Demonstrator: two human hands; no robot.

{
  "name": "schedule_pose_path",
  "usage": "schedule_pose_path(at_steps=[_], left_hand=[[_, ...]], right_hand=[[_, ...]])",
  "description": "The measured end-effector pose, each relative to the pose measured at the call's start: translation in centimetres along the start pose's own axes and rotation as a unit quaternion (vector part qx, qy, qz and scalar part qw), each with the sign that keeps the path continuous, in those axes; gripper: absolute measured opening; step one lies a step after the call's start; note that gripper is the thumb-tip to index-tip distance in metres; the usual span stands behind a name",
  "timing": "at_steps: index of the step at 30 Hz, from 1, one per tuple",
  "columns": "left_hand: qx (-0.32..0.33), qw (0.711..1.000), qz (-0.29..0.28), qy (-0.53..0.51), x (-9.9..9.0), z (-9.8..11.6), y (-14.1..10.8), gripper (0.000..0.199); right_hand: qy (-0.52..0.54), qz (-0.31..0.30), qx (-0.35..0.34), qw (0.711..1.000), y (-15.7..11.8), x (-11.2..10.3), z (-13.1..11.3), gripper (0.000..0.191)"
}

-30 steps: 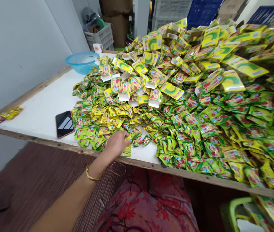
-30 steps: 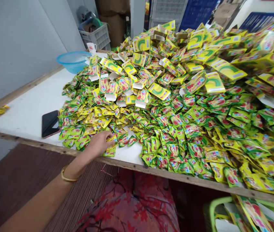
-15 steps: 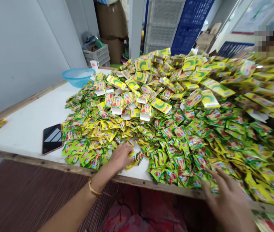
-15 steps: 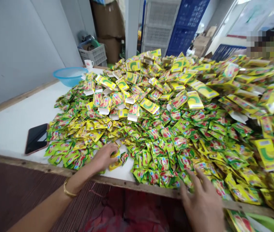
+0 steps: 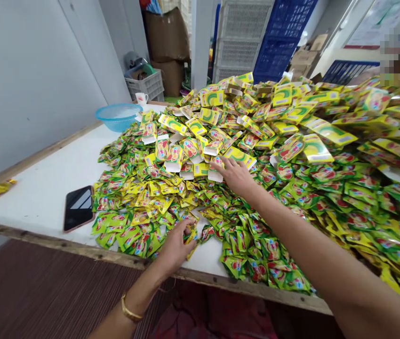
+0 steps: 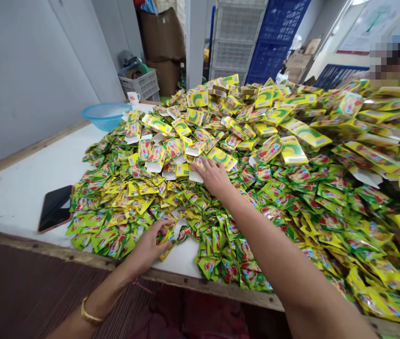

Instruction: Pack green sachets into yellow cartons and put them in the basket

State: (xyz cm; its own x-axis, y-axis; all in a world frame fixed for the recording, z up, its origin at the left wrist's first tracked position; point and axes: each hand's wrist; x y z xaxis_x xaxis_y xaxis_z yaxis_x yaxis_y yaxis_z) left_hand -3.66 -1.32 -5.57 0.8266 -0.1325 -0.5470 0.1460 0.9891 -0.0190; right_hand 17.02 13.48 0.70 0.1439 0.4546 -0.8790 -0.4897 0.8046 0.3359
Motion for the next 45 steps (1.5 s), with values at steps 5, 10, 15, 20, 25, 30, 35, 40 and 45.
schedule_pose_path(at_steps=[5, 10, 15, 20, 25, 30, 35, 40, 45], left_hand=[[-0.034, 0.997, -0.039, -0.062, -0.7, -0.4, -0.3, 0.035], [-0.112, 0.957, -0.005, -0.267, -1.7, -1.0, -0.7, 0.031], [-0.18, 0.886, 0.031, -0.426, -2.5, -0.4, -0.7, 0.04], [-0.234, 0.833, 0.062, -0.497, -3.5, -0.1, -0.4, 0.039], [-0.21, 0.848, 0.09, -0.477, -4.4, 1.0, -0.4, 0.033], [-0.075, 0.935, 0.162, -0.305, -2.9, 2.3, -0.3, 0.035], [0.028, 0.962, 0.252, -0.096, -0.4, 2.9, -0.5, 0.03], [0.1, 0.958, 0.266, -0.029, 1.0, 3.2, -0.7, 0.033], [0.071, 0.98, 0.188, 0.001, 0.8, 3.3, -0.4, 0.034]], right_hand=[[0.027, -0.043, -0.055, 0.997, 3.1, 1.4, 0.0, 0.044], [0.092, 0.009, -0.024, 0.995, 2.5, 0.2, 0.5, 0.041], [0.197, 0.064, 0.088, 0.974, -1.8, -2.8, -1.1, 0.057], [0.236, 0.039, 0.116, 0.964, -8.0, -3.8, -6.0, 0.043], [0.187, 0.013, 0.096, 0.978, -11.8, -3.4, -10.4, 0.038], [0.208, 0.008, 0.116, 0.971, -12.8, -3.5, -12.6, 0.058], [0.215, 0.015, 0.131, 0.968, -13.4, -3.3, -13.6, 0.067], [0.215, 0.028, 0.157, 0.963, -13.8, -2.7, -14.1, 0.067], [0.204, 0.023, 0.16, 0.966, -14.1, -2.4, -14.2, 0.064]])
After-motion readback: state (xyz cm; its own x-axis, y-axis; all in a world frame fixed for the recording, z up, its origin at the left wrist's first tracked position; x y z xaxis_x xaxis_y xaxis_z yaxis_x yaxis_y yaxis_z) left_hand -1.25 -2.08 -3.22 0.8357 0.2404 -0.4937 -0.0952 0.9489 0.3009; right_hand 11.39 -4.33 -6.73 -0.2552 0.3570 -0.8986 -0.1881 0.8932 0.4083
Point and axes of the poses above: each hand's wrist, its own y-axis towards the middle knuckle, its own x-axis out of the palm, z = x × y, and after that the axes turned 4 degrees about x, right-handed
